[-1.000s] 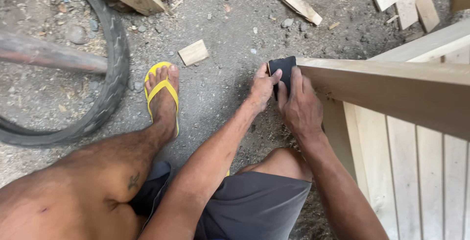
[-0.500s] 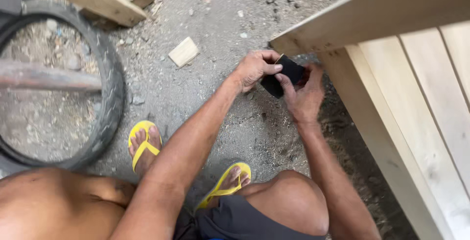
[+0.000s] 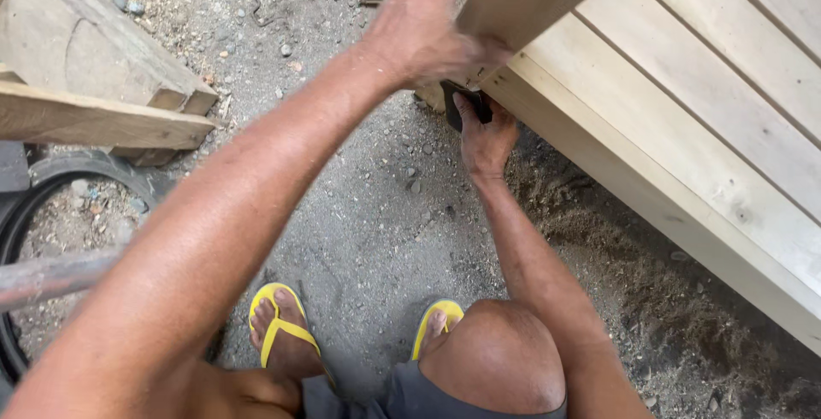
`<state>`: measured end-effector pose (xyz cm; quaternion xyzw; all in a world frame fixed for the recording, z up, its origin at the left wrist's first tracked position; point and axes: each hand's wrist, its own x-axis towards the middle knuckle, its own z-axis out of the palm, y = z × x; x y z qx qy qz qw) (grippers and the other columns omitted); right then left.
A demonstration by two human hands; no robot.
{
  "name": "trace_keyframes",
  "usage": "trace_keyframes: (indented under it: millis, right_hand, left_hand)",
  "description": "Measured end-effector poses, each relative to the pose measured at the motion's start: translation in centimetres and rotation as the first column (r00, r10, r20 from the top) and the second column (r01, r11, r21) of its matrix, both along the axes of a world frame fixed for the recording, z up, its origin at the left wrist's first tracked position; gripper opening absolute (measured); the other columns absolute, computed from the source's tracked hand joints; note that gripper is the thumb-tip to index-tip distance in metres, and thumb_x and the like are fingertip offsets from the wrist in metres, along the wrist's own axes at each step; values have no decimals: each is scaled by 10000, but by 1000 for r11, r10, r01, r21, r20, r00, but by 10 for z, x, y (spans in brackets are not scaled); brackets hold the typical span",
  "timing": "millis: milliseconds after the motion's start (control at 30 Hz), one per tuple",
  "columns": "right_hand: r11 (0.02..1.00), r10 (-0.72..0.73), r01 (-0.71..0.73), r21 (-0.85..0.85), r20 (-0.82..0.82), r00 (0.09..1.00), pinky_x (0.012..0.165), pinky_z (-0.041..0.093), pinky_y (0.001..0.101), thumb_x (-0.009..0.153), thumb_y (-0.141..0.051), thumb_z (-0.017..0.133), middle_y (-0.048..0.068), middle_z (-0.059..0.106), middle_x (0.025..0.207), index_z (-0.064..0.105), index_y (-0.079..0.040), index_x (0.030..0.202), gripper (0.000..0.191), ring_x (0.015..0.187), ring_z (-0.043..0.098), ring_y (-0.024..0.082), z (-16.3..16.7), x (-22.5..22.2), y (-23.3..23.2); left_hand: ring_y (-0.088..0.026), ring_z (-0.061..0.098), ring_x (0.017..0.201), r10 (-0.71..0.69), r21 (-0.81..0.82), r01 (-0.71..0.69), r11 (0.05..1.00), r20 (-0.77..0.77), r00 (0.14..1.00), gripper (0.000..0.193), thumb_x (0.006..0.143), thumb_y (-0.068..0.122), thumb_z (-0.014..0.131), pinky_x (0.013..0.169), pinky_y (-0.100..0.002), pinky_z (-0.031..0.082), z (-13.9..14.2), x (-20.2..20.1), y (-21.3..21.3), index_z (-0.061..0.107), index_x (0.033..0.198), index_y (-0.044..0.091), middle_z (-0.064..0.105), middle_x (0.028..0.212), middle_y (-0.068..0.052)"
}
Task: The person sands a wooden bench or table frame using a black sanding block, working along the edges and legs while kneeling on gravel ground. They reposition around the structure to sand different rails and then sand the slatted tabletop surface.
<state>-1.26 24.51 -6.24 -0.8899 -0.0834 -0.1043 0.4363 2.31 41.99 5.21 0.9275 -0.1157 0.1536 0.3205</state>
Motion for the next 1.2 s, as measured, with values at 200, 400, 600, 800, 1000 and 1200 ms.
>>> trace_keyframes:
  millis: [200,400,600,800,1000,1200]
  right_hand:
    - [999,33,-30,-17,208,978,807,630,366,1023,-351,710,109,765,1019,683,-46,1112,319,920,762,255,-18,0,7]
    - [959,187,-113,-261,278,942,743,613,384,1048,-257,698,144,763,1018,720,-26,1106,239,874,734,293,-40,9,3]
    - [953,236,-174,-250,246,940,672,588,375,1044,-242,726,119,730,864,718,-35,948,228,730,720,272,-49,10,-5]
    - [948,194,-80,-309,358,913,610,547,422,1057,-285,695,121,681,756,697,-67,834,313,636,650,275,-55,11,-3]
    - [902,223,-66,-426,331,917,547,513,426,1010,-286,711,131,644,673,693,-85,785,302,552,612,290,-58,13,-3]
    - [897,257,-155,-414,202,945,599,509,451,966,-241,735,174,667,734,687,-54,800,255,624,628,354,-56,12,-5]
  left_hand:
    - [-331,630,1299,-196,-335,151,930,-106,975,1012,777,470,995,1094,-516,525,-12,2,-12,350,1519,228,619,1379,-98]
    - [-303,660,1246,-259,-335,244,910,-1,966,865,783,364,995,1059,-499,554,-19,6,-8,384,1377,219,624,1278,-61]
    - [-294,644,1225,-277,-374,241,896,-45,960,886,788,366,981,1037,-510,533,-15,7,-13,362,1398,195,604,1243,-67]
    - [-310,639,1252,-284,-385,266,884,12,959,869,790,370,987,1047,-527,551,-16,6,-10,392,1401,205,619,1285,-72]
    - [-309,640,1255,-286,-369,265,891,-2,958,889,770,369,989,1063,-530,539,-16,6,-9,390,1411,226,620,1297,-65]
    - [-317,638,1242,-270,-375,239,896,-33,962,937,737,354,996,1066,-535,533,-17,6,-11,368,1424,251,626,1279,-62]
